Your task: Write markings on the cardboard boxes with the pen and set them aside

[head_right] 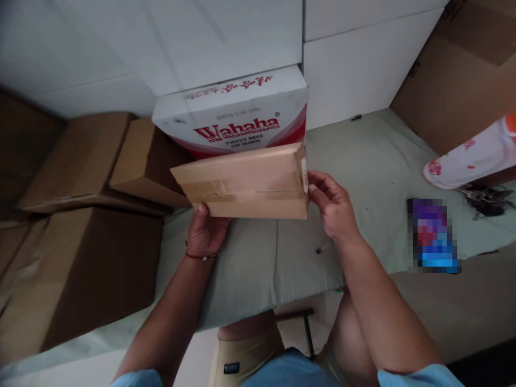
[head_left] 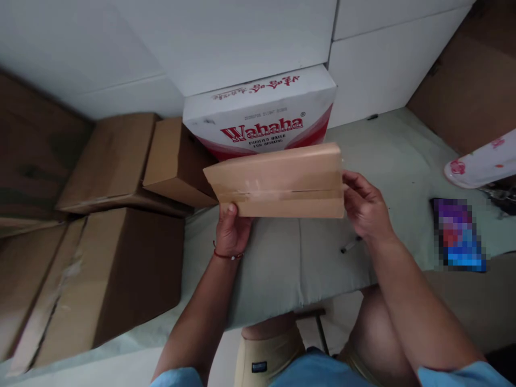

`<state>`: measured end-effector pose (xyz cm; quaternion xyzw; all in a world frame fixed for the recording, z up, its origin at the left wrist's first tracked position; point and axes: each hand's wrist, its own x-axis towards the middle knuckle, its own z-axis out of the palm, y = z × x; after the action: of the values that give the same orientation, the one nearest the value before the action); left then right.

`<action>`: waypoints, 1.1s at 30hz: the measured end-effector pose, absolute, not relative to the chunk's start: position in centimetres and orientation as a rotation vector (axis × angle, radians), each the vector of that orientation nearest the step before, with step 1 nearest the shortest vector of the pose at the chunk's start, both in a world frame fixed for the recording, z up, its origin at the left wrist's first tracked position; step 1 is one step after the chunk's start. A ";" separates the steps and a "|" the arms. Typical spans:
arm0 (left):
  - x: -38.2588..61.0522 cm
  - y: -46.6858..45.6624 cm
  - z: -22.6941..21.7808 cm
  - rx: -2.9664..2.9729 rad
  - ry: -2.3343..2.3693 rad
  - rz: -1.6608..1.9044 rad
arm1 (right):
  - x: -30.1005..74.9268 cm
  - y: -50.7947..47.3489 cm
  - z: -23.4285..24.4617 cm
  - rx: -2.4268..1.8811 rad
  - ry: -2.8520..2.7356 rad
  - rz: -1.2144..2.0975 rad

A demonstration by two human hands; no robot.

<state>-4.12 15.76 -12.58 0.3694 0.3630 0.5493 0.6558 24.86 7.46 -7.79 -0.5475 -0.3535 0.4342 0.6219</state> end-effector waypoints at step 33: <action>-4.8 15.7 -12.8 0.675 0.675 1.077 | 25.7 8.9 -10.9 -1.176 -0.672 0.810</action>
<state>-4.78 15.67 -12.84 0.3090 0.3092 0.4933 0.7520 25.74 8.89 -10.86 -0.5288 -0.3021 0.3641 0.7046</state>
